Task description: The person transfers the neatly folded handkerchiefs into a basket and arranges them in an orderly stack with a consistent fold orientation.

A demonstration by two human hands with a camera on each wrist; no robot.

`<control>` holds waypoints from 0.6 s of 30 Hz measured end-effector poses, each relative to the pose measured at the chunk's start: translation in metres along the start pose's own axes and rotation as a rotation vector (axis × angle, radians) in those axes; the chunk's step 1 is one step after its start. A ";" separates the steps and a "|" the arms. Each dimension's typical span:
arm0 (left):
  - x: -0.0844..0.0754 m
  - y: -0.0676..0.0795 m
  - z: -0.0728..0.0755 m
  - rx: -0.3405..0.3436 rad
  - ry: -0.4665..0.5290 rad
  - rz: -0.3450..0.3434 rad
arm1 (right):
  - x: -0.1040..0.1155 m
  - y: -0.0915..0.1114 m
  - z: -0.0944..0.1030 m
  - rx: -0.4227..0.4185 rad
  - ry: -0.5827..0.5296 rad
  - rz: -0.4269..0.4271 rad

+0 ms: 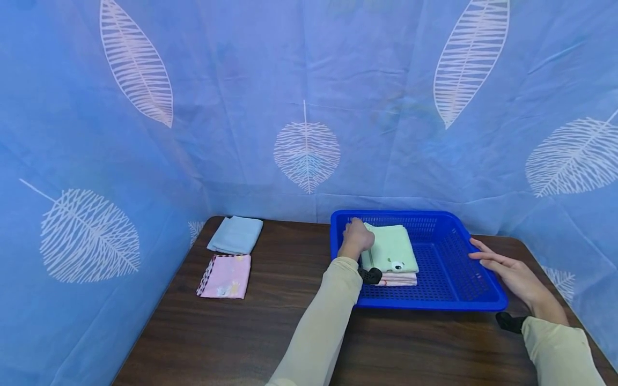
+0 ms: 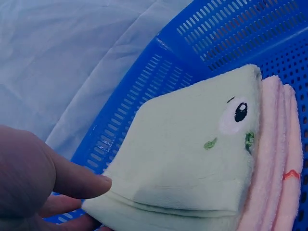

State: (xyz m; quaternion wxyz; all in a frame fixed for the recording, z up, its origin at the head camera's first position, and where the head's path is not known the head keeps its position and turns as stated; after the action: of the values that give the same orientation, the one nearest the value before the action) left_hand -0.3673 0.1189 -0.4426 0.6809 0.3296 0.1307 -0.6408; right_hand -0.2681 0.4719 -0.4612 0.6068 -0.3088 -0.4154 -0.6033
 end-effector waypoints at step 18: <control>-0.003 0.012 0.027 -0.123 0.028 -0.095 | -0.004 -0.001 -0.001 0.004 0.037 -0.004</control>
State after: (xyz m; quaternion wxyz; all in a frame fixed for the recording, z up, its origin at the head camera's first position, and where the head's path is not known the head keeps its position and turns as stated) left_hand -0.3631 0.1043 -0.4176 0.6669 0.2896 0.1948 -0.6584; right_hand -0.2682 0.4732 -0.4652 0.6138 -0.2953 -0.4060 -0.6092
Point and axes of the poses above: each hand's wrist, its own y-axis away from the middle knuckle, its own z-axis out of the back of the hand, x = y × z, the point moved 6 cm from there along -y, towards the middle knuckle, and after that the axes turned 12 degrees about -y, right-handed, at the moved point
